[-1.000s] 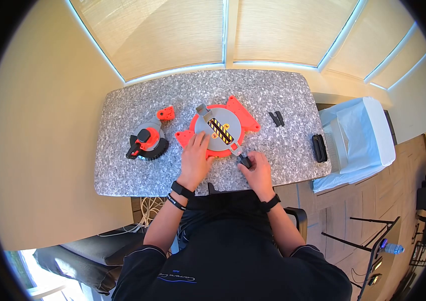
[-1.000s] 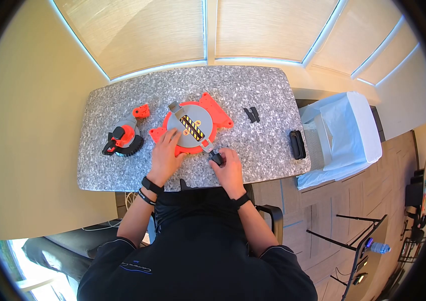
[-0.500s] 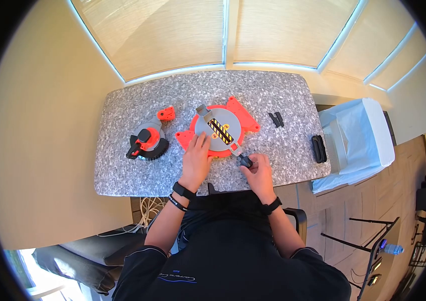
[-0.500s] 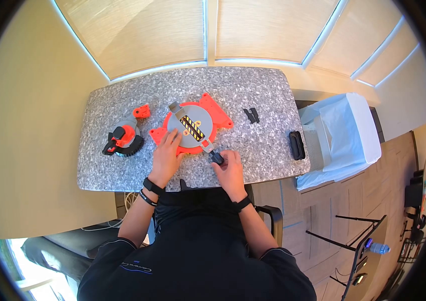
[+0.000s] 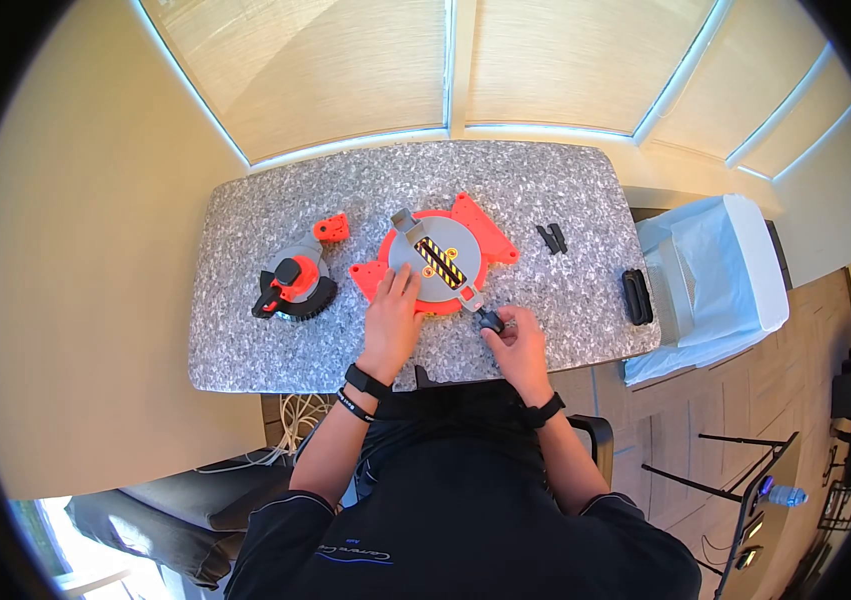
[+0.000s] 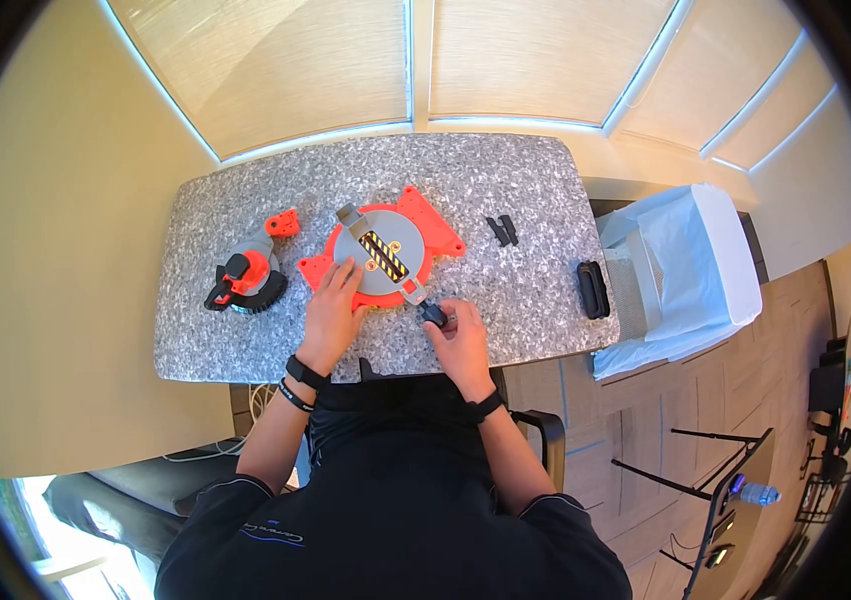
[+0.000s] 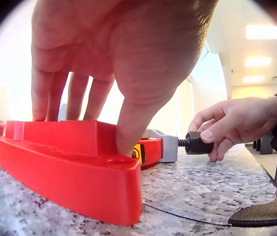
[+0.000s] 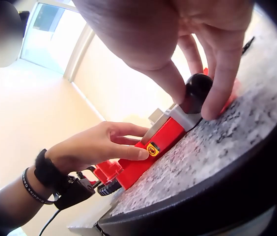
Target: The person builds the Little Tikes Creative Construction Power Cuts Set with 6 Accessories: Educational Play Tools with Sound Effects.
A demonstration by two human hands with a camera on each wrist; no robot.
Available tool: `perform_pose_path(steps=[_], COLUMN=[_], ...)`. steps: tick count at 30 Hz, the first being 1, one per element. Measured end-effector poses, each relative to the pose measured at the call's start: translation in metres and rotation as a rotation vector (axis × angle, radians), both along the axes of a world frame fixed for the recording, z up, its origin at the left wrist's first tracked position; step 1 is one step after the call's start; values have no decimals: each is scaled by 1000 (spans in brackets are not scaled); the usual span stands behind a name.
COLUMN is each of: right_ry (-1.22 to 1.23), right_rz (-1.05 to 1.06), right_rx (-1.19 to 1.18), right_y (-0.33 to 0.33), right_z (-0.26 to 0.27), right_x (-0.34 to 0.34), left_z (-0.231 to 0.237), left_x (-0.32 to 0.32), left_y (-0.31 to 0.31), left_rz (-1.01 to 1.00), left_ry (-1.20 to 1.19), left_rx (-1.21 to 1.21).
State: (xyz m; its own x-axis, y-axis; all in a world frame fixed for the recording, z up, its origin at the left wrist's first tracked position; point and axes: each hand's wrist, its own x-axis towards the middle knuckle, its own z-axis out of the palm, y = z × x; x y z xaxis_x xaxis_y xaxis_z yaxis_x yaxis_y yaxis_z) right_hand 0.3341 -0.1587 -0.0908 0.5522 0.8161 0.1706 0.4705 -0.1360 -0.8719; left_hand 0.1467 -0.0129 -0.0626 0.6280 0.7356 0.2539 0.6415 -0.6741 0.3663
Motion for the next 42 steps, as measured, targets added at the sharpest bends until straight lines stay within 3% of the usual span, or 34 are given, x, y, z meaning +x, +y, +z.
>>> perform_pose_path(steps=[4, 16, 42], right_ry=[130, 28, 130], right_rz=[-21, 26, -11], right_rx=[-14, 11, -41], right_y=[2, 0, -3], right_z=[-13, -1, -10], right_x=[2, 0, 6], left_z=[2, 0, -3], left_x=[0, 0, 1], left_y=[-1, -1, 0], left_rz=[5, 7, 14], left_ry=[0, 13, 28], left_rx=[-14, 0, -7])
